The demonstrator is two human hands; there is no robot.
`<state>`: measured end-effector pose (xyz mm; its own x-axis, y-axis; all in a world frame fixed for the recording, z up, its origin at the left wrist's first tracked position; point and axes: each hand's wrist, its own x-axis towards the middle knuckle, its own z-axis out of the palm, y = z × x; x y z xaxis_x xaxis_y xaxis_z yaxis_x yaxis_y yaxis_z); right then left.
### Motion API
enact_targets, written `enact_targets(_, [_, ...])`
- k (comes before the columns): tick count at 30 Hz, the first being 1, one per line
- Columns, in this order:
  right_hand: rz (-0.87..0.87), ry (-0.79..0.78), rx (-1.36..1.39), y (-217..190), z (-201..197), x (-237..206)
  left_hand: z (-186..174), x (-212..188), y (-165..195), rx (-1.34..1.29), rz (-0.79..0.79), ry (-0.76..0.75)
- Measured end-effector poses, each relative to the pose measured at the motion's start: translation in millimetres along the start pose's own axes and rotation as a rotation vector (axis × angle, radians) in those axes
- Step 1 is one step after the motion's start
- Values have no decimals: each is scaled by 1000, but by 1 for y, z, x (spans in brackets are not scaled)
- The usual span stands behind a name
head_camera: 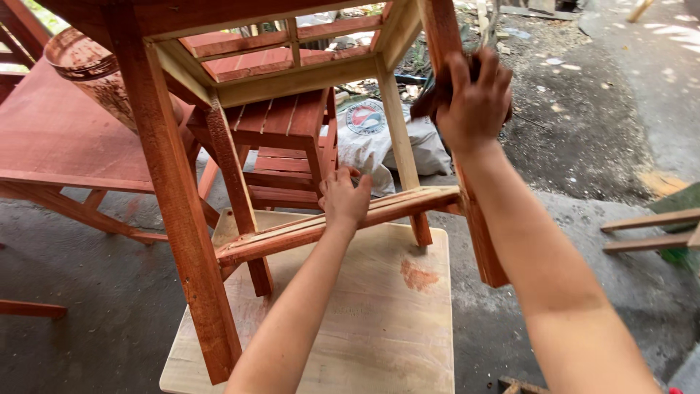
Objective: The person applies a reddish-brown stain to wooden chair and stool frames using a cloth, wiping the legs, stretchers, and rails of an upside-down chair resting on a board. They work the cloth along each bar and around joints, coating the raw wood surfaces of the frame.
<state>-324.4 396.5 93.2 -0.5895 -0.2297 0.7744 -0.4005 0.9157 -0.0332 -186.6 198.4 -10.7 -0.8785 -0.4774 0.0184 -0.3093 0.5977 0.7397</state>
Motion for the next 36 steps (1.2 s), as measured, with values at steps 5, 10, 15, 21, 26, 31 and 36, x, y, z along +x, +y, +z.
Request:
enact_targets(5, [-249, 175, -186, -5, 53, 97, -4, -5, 3, 14, 74, 29])
enact_targets(10, [-184, -55, -313, -20, 99, 119, -9, -7, 6, 67, 68, 17])
enact_targets(15, [-158, -237, -383, -16, 102, 103, -9, -10, 5, 88, 62, -9])
enact_targets(21, [-260, -133, -459, -9, 47, 22, -12, -13, 9, 102, 71, 5])
enact_targets(26, [-210, -213, -315, -9, -20, -68, -12, -14, 14, 100, 70, 41])
enact_targets(31, [-96, -204, -243, -11, -71, -135, -9, -13, 16, 108, 48, 13])
enact_targets(36, [-62, -194, -225, -9, -67, -135, -10, -10, 17, 96, 18, 0])
